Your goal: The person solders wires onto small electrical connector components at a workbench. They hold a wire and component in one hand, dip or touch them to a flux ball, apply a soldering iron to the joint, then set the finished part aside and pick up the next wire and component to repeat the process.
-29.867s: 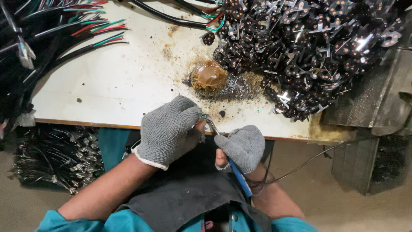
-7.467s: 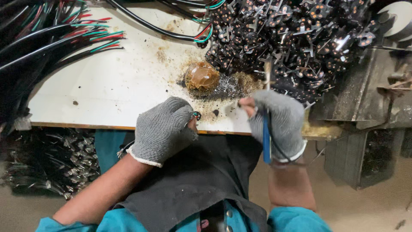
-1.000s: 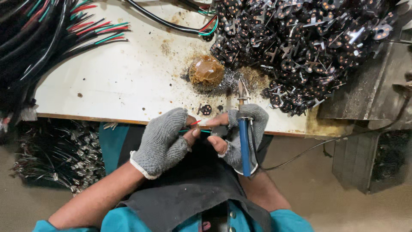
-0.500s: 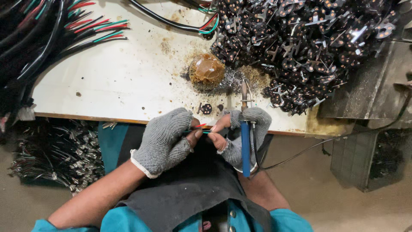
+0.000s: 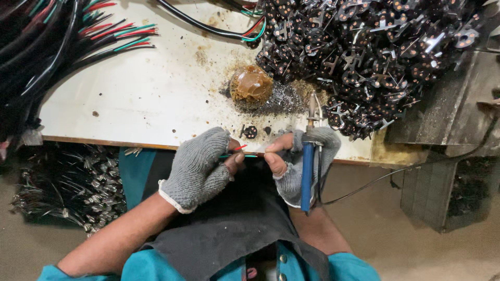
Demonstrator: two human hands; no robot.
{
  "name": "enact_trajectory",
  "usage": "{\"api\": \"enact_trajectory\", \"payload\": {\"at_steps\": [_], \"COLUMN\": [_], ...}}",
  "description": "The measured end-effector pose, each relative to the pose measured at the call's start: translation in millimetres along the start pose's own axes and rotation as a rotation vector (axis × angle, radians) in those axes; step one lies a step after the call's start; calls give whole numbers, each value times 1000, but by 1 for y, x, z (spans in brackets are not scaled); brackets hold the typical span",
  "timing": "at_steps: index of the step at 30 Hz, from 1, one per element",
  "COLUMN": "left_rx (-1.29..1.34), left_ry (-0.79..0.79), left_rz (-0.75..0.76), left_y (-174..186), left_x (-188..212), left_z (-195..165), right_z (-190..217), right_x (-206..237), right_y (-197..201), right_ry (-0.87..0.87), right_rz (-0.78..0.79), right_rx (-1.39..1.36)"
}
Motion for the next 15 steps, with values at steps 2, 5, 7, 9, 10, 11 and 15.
{"api": "enact_trajectory", "payload": {"at_steps": [2, 5, 7, 9, 10, 11, 15], "left_rx": [-15, -53, -71, -70, -69, -67, -123], "left_ry": [-12, -41, -49, -41, -39, -38, -21], "left_rz": [-7, -9, -13, -21, -27, -33, -42], "left_y": [0, 0, 0, 0, 0, -1, -3], "left_x": [0, -1, -1, -1, -1, -2, -4], "left_z": [0, -1, -1, 0, 1, 1, -2], "right_z": [5, 5, 3, -6, -10, -14, -25], "right_x": [-6, -10, -8, -6, -4, -2, 6], "right_y": [-4, -8, -5, -1, 2, 4, 4], "right_ry": [28, 32, 70, 6, -25, -57, -172], "right_rz": [97, 258, 242, 205, 187, 186, 209], "right_rx": [47, 292, 417, 284, 219, 197, 80]}}
Point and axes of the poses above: each hand's wrist, its own x-axis away from the middle knuckle, its own y-axis out of the back of the hand, z = x × y, the point moved 7 cm from there along -x, towards the middle knuckle, and after that the axes turned 14 degrees about -x, right-handed, at the moved point
